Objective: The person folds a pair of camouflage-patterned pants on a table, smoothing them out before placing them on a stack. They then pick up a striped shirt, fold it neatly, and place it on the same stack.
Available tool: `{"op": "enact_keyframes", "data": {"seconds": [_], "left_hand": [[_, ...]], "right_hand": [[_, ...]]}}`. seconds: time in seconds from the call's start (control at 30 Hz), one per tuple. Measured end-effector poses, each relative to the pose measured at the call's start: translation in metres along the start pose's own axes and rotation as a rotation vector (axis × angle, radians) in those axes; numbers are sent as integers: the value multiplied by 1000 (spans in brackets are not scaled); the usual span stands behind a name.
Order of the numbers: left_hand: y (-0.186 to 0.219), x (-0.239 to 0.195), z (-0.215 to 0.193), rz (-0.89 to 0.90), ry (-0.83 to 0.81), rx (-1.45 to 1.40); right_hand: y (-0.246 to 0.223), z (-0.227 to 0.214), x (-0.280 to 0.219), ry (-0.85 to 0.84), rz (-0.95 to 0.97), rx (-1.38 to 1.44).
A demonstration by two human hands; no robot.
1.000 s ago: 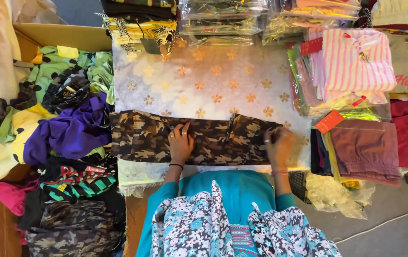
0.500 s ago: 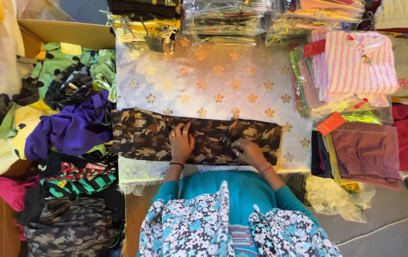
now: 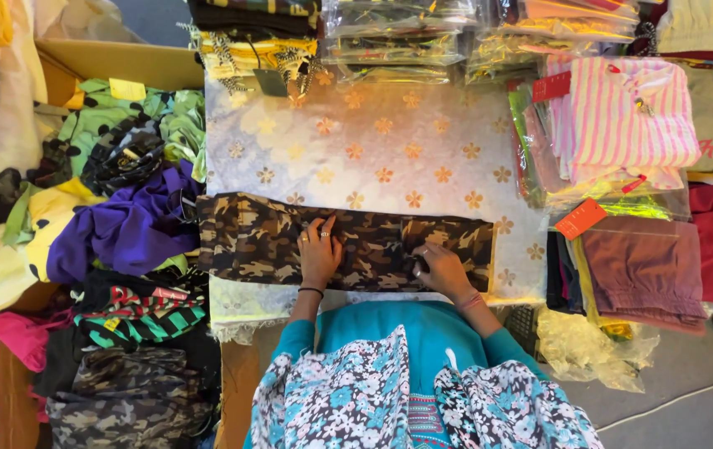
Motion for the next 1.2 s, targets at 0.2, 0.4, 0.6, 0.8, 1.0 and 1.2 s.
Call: {"op": "enact_keyframes", "data": {"seconds": [0.2,0.4,0.6,0.8,1.0,1.2], "left_hand": [[-1,2,2,9,-1,3],[9,12,-18,-17,24,-26],[10,12,-26,-34,22,-62],[23,16,-18,-35,19,-146],[50,18,35,8,37,-511],[21,-3,115,-392,13,-1318]], "right_hand": [[5,-46,-9,242,133,86],[137,-21,-44,618,566,-131],[225,19,-39,409,877,247],[226,-20,-45,458,791,591],[172,-119,-67,671,794,-2],[145,-118,-40,446,668,286]]}}
Point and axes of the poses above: each hand's wrist, its own x-axis towards the middle knuckle, its own z-axis out of the palm, y = z × x, the point moved 6 cm from there along x, towards the middle knuckle, and after that the axes turned 13 degrees about z, right-handed, at the moved point
